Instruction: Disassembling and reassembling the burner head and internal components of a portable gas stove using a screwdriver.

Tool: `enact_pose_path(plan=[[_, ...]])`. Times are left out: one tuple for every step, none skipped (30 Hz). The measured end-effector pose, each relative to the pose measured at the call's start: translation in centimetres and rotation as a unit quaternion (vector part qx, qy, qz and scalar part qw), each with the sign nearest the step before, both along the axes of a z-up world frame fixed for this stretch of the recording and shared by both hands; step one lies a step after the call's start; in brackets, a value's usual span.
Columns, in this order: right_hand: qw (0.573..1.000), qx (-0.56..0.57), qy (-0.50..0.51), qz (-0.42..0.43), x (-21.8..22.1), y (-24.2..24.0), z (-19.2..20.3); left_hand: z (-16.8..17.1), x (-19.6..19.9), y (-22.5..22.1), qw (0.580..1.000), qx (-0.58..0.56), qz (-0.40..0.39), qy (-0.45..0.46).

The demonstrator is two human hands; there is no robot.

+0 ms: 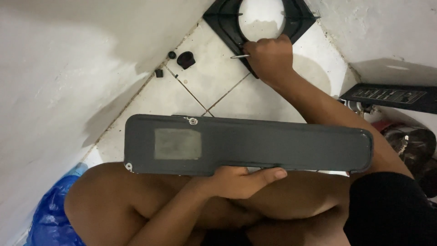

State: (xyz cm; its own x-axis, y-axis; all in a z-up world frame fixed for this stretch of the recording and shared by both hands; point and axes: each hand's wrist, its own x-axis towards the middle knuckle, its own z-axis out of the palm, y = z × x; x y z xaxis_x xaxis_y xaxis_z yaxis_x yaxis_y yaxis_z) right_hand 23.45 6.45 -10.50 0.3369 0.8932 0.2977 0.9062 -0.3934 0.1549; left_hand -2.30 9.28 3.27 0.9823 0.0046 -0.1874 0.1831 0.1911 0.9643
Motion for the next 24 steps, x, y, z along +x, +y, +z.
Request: enact_pose_path(plan=[[1.0,0.0,0.0,0.0,0.1,0.0,0.0,0.0,0.1,0.0,1.0,0.0,0.0,0.0],[1.0,0.006,-0.005,0.004,0.1,0.0,0.0,0.1,0.2,0.1,1.0,0.004,0.002,-0.017],[1.0,0.012,-0.01,0.009,0.2,0.0,0.0,0.1,0.3,0.2,0.999,0.009,0.004,-0.035],[1.0,0.013,-0.01,0.009,0.3,-0.1,-0.1,0.4,0.5,0.4,0.999,0.009,0.005,-0.035],[1.0,-0.006,-0.006,0.01,0.5,-0.1,-0.2,0.7,0.6,0.7,0.998,0.04,0.01,-0.048],[1.0,-0.024,-0.001,0.011,0.6,-0.2,-0.3,1.0,0.8,0.9,0.996,0.07,0.016,-0.06],[1.0,-0.024,-0.001,0.012,0.7,-0.2,-0.1,0.9,0.7,0.9,0.996,0.071,0.017,-0.06],[1.0,-0.013,0.007,0.023,0.7,-0.2,0.0,0.9,0.7,0.8,0.999,0.051,-0.004,0.004],[0.999,-0.002,0.015,0.033,0.8,-0.2,0.2,0.8,0.6,0.7,0.997,0.031,-0.025,0.067],[0.999,-0.002,0.015,0.034,0.8,-0.1,0.3,0.4,0.5,0.5,0.997,0.031,-0.025,0.067],[0.999,-0.002,0.016,0.034,0.8,0.0,0.4,0.1,0.4,0.3,0.999,0.01,-0.003,0.053],[0.999,-0.002,0.017,0.035,0.8,0.1,0.4,-0.3,0.3,0.1,0.999,-0.011,0.018,0.038],[0.999,-0.003,0.016,0.034,0.9,0.1,0.4,-0.5,0.3,0.1,0.999,-0.011,0.017,0.038],[0.999,0.012,0.023,0.047,1.0,0.1,0.3,-0.6,0.3,0.1,0.998,-0.024,0.049,-0.03],[0.997,0.027,0.03,0.06,1.1,0.2,0.2,-0.8,0.3,0.1,0.991,-0.037,0.079,-0.099],[0.997,0.027,0.031,0.059,1.1,0.1,0.2,-0.7,0.3,0.1,0.991,-0.038,0.079,-0.098],[0.997,0.029,0.038,0.063,1.1,0.1,0.1,-0.7,0.3,0.1,0.994,-0.058,0.06,-0.068],[0.996,0.032,0.044,0.067,1.2,0.0,0.1,-0.7,0.3,0.1,0.995,-0.079,0.041,-0.039],[0.996,0.032,0.044,0.066,1.1,0.0,0.0,-0.6,0.4,0.0,0.995,-0.08,0.04,-0.039],[0.996,0.037,0.051,0.057,1.0,0.0,-0.1,-0.5,0.4,-0.1,0.995,-0.056,0.065,-0.06],[0.996,0.043,0.058,0.048,0.9,-0.1,-0.2,-0.4,0.4,-0.2,0.992,-0.032,0.089,-0.081],[0.996,0.043,0.059,0.049,0.9,-0.1,0.0,0.2,0.6,-0.2,0.992,-0.032,0.09,-0.08],[0.997,0.034,0.057,0.047,0.9,-0.1,0.1,0.8,0.8,-0.1,0.995,-0.036,0.037,0.09],[0.997,0.025,0.054,0.045,1.0,-0.1,0.3,1.4,1.0,0.0,0.966,-0.04,-0.019,0.256]])
